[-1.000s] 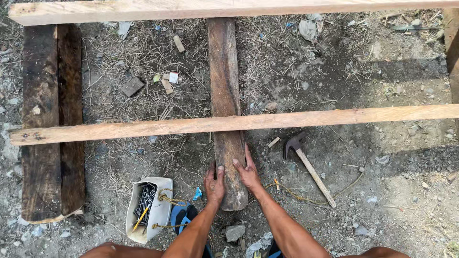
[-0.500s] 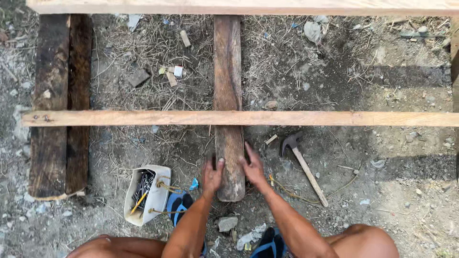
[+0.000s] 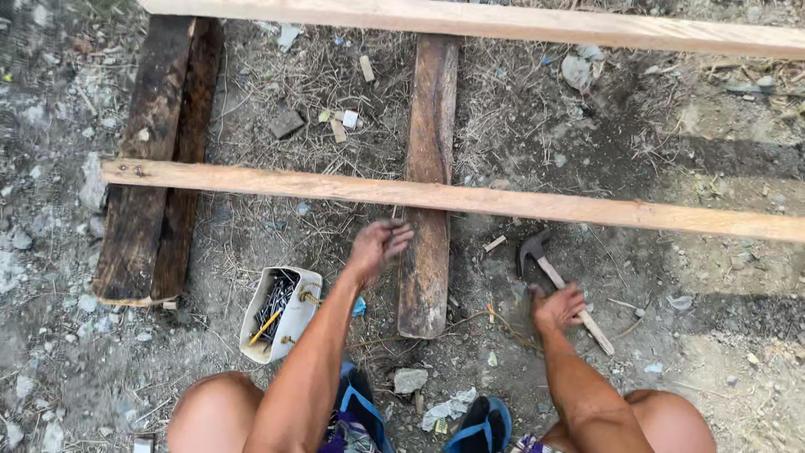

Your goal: The person hammers nails into a wooden frame using a hammer. They repeatedly pick nails from a container and drive them into the wood to secure the frame.

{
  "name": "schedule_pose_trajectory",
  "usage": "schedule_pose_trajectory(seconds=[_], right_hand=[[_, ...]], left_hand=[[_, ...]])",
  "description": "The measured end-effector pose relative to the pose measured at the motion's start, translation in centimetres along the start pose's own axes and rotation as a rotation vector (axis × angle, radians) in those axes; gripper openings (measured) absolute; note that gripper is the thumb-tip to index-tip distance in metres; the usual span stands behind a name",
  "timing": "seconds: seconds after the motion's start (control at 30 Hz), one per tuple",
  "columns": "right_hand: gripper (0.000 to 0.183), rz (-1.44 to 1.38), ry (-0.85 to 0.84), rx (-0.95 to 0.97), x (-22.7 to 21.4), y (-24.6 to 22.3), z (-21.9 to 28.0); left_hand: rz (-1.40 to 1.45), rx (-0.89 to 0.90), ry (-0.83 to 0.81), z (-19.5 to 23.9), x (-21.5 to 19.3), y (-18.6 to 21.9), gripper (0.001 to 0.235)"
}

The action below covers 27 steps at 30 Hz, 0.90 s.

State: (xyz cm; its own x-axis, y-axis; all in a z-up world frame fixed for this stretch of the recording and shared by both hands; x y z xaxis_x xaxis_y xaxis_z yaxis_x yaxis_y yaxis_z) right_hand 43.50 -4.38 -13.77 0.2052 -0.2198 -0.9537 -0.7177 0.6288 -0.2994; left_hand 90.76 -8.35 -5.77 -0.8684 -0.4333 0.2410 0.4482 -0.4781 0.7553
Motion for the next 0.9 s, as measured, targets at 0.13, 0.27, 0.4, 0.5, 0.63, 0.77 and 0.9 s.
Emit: schedule_pose_trajectory(seconds=[0.13, 0.27, 0.4, 0.5, 0.63, 0.77, 0.9], right_hand=[[0.074, 0.13, -0.14, -0.19, 0.4, 0.4, -1.7], [0.055, -0.126, -0.161, -0.15, 0.6, 0.0, 1.7], [0.042, -0.34, -0.242, -0.124, -2.2, -4.5, 8.3], [0.033, -0.664, -0.217, -0.383, -9.9, -11.8, 12.5], [0.026, -0.744, -0.431, -0.285, -19.0, -20.6, 13.3], [0.026, -0.776, -0.22, -0.584, -30.4, -26.7, 13.8], [0.022, -0.79, 0.055, -0.861, -32.6, -31.7, 14.3]], left_hand=[[-0.31, 0.22, -0.178, 0.9, 3.8, 6.8, 0.032], [-0.781, 0.401, -0.052, -0.6, 4.2, 9.8, 0.028], [-0.818, 1.144, -0.137, 1.2, 8.3, 15.0, 0.021], [-0.705, 0.927, -0.121, -1.9, 8.3, 13.3, 0.022], [-0.62, 1.008, -0.158, -4.1, 8.3, 12.1, 0.026], [-0.687, 1.18, -0.155, -3.9, 7.3, 9.9, 0.017], [-0.725, 1.196, -0.079, -5.1, 7.8, 10.8, 0.015]])
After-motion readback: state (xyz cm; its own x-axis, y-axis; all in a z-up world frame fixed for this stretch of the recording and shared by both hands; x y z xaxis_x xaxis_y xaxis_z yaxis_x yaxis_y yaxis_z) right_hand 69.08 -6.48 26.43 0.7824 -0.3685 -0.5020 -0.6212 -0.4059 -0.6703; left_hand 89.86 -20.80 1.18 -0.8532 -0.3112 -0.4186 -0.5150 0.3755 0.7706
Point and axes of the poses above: each hand's wrist, its own z-axis away from the middle knuckle, its own x-axis out of the palm, y = z × x, the point moved 9 cm from there along -z, towards the middle knuckle, and after that the axes turned 15 degrees about y, right-handed, at the moved point
